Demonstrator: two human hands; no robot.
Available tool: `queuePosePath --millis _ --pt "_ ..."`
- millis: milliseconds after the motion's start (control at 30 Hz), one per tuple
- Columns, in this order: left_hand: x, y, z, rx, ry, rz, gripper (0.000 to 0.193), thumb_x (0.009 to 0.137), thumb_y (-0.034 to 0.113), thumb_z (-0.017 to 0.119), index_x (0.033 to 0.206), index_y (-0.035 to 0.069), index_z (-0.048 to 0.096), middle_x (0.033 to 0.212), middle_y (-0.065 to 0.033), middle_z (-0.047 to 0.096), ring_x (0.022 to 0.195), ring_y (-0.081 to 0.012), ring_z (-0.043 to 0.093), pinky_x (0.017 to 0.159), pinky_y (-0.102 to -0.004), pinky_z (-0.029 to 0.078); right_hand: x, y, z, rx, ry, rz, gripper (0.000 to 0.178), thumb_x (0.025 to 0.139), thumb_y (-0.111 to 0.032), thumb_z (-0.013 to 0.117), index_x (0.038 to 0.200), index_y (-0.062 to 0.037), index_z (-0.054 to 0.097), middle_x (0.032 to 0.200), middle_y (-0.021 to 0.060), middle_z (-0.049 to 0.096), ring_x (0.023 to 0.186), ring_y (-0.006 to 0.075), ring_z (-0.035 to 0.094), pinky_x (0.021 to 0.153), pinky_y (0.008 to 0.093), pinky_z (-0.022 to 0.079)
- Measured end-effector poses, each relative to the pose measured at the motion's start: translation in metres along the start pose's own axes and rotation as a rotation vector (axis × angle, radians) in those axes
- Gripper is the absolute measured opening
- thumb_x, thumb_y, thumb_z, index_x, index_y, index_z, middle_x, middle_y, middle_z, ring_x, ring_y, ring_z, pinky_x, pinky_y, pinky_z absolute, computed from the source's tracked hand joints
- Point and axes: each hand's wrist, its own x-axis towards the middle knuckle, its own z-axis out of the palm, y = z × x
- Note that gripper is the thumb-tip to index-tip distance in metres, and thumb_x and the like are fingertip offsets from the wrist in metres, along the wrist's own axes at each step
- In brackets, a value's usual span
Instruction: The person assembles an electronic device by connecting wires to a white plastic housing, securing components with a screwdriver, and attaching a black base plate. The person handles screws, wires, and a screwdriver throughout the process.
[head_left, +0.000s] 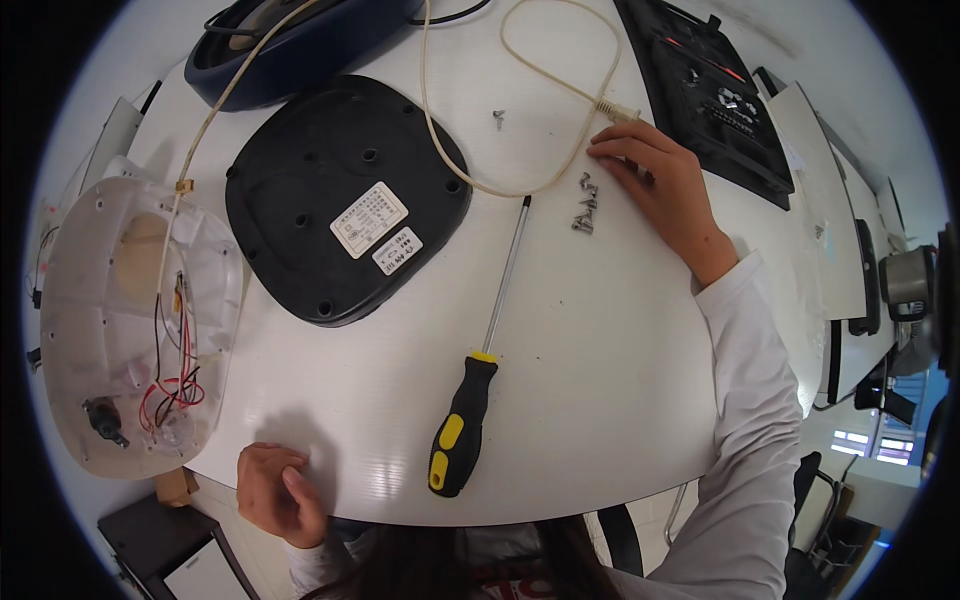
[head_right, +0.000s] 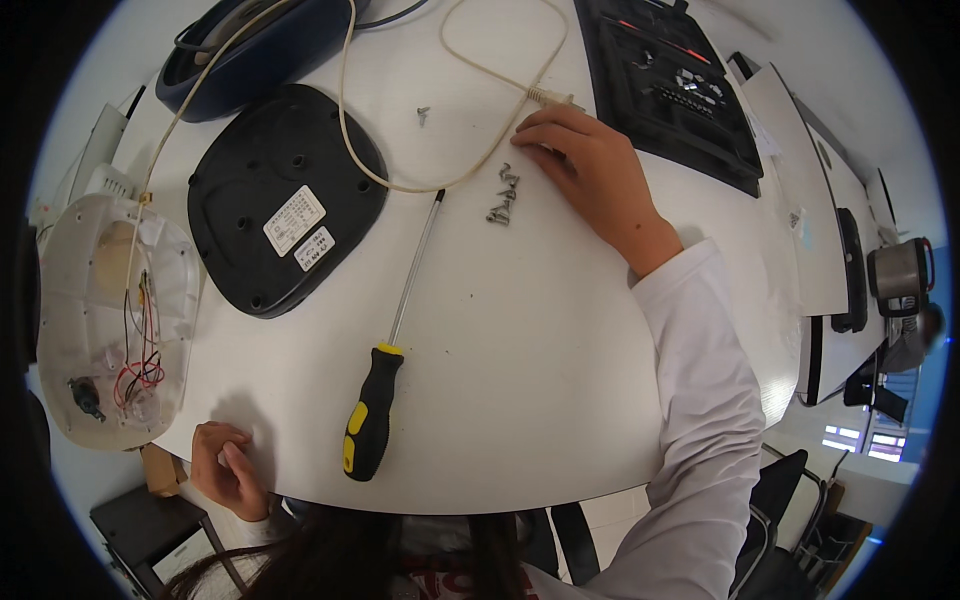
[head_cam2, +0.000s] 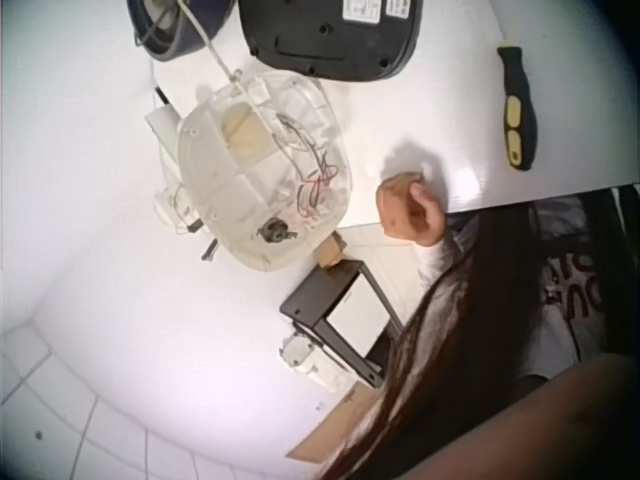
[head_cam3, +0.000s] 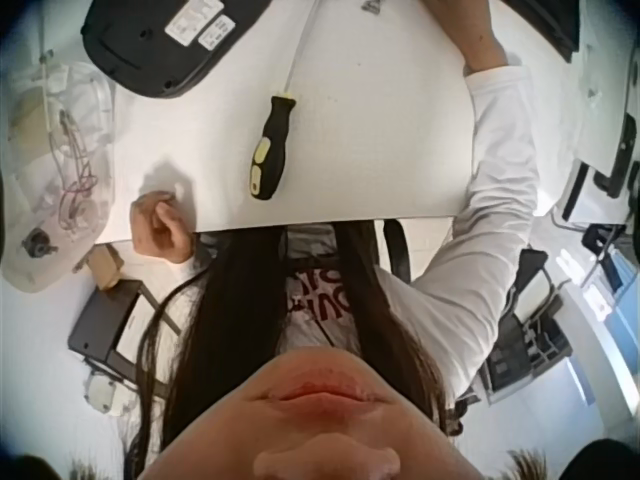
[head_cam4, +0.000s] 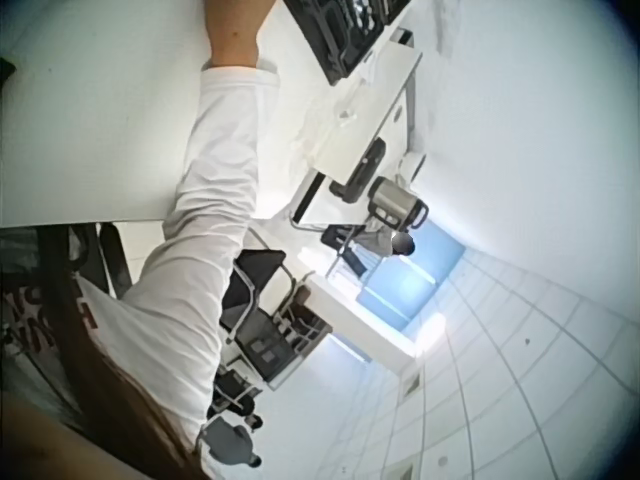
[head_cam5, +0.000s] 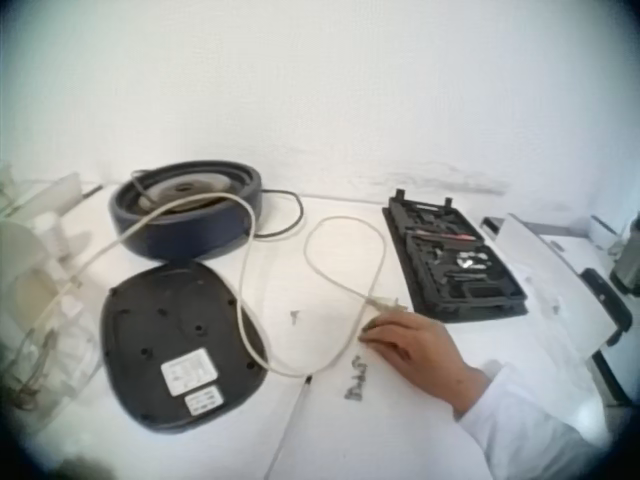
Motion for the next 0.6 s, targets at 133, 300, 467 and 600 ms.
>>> queuePosePath --millis 133,300,467,600 --pt "0.001 0.000 -0.001 0.014 0.001 -0.005 0.013 0.081 0.008 0.051 0.073 -0.001 0.055 0.065 -0.0102 0.058 0.060 -0.0257 0.053 0.064 -0.0367 0.045 -0.002 0.003 -0.001 -0.032 0.038 0.044 0.012 0.081 -0.004 0.067 0.092 -0.0065 0.068 0.095 0.0024 0.064 0.073 0.0186 0.063 0.064 0.0265 0.051" --pt "0.002 -0.001 0.001 -0.018 0.000 0.031 0.015 0.083 0.005 0.049 0.072 -0.004 0.053 0.066 -0.0118 0.054 0.061 -0.0228 0.050 0.060 -0.0311 0.040 -0.003 0.006 -0.001 -0.058 0.097 0.078 0.012 0.081 -0.004 0.067 0.092 -0.0084 0.069 0.099 0.0013 0.063 0.075 0.0188 0.062 0.064 0.0272 0.051" --pt "0.000 -0.001 0.001 -0.034 0.013 0.000 0.012 0.082 0.004 0.049 0.072 -0.003 0.053 0.066 -0.0114 0.055 0.061 -0.0234 0.051 0.060 -0.0318 0.041 -0.007 -0.027 -0.008 0.010 0.068 -0.023 0.015 0.075 -0.007 0.073 0.089 -0.0107 0.069 0.098 -0.0005 0.060 0.073 0.0170 0.060 0.062 0.0264 0.049" --pt "0.000 -0.001 0.000 -0.021 0.007 -0.019 0.010 0.080 0.004 0.051 0.073 -0.001 0.055 0.065 -0.0104 0.058 0.060 -0.0252 0.053 0.061 -0.0343 0.044 -0.014 -0.050 -0.004 0.017 -0.065 -0.068 0.014 0.072 -0.010 0.075 0.083 -0.0116 0.067 0.096 -0.0011 0.059 0.073 0.0160 0.058 0.062 0.0264 0.049"
